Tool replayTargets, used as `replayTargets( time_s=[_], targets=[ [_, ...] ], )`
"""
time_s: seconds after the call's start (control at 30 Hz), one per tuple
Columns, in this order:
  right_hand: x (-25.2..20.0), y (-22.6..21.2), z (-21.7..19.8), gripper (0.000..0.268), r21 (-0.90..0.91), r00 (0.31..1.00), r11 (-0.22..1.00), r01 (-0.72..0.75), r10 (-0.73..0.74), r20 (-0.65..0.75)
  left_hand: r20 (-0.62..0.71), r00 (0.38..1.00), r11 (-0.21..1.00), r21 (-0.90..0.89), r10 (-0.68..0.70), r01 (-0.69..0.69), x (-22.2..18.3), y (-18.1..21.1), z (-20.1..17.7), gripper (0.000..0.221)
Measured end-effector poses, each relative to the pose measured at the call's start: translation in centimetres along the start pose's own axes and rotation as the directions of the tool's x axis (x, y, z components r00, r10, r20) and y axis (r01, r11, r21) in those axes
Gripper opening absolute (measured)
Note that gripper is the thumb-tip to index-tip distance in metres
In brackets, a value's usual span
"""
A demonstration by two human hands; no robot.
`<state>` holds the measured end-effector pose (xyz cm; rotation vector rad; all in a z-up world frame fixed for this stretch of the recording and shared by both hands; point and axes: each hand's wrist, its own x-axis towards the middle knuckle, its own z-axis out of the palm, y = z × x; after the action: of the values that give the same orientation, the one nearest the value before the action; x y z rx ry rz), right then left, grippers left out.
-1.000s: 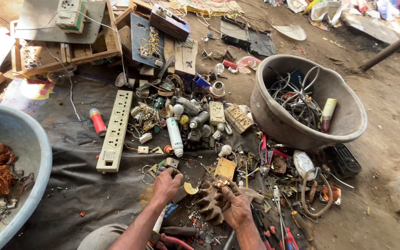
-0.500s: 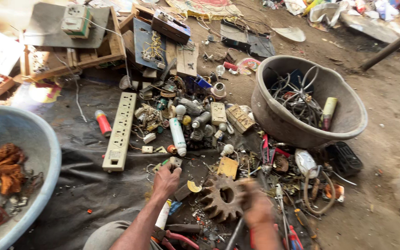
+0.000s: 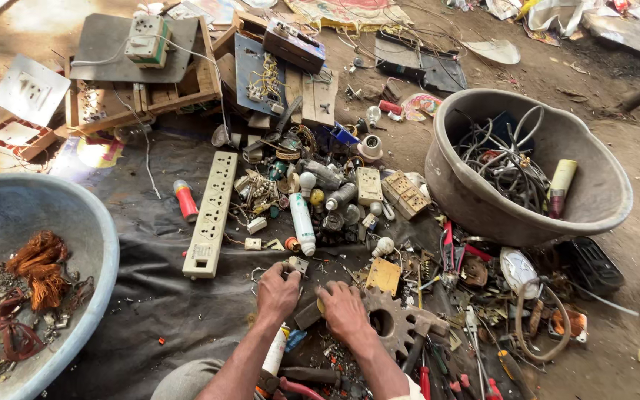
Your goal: The person uses a hammer to strike electrical components against a large metal gear on a tarp, separating the copper wire and plastic parts by hand.
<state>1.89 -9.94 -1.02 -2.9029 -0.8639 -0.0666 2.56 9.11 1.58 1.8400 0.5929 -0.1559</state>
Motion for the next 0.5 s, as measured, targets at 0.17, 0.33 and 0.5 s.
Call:
replayTargets(
  time_s=[0.17,0.33,0.5],
  targets=[
    [0.4,0.4,-1.8,0.022,0.318,0.964,0.913,-0.257,0.218,0.153,0.044,0.998,0.999,-0.008,-0.044,0.044,0.2,0.4,-0.4,0.033],
    [-4.8,6.9,-7.1,0.029,0.694,0.666,0.308,-0.651,0.67,0.327,0.055,0.998,0.998,-0.052,-0.027,0.03,0.3,0.1,-0.2,0.034],
    [-8.3,11.7,-10.6,0.025,0.92,0.355,-0.36,0.152,0.889,0.289,0.031,0.997,0.997,-0.045,0.064,-0.063,0.3,-0.4,0.3,0.032]
  ],
)
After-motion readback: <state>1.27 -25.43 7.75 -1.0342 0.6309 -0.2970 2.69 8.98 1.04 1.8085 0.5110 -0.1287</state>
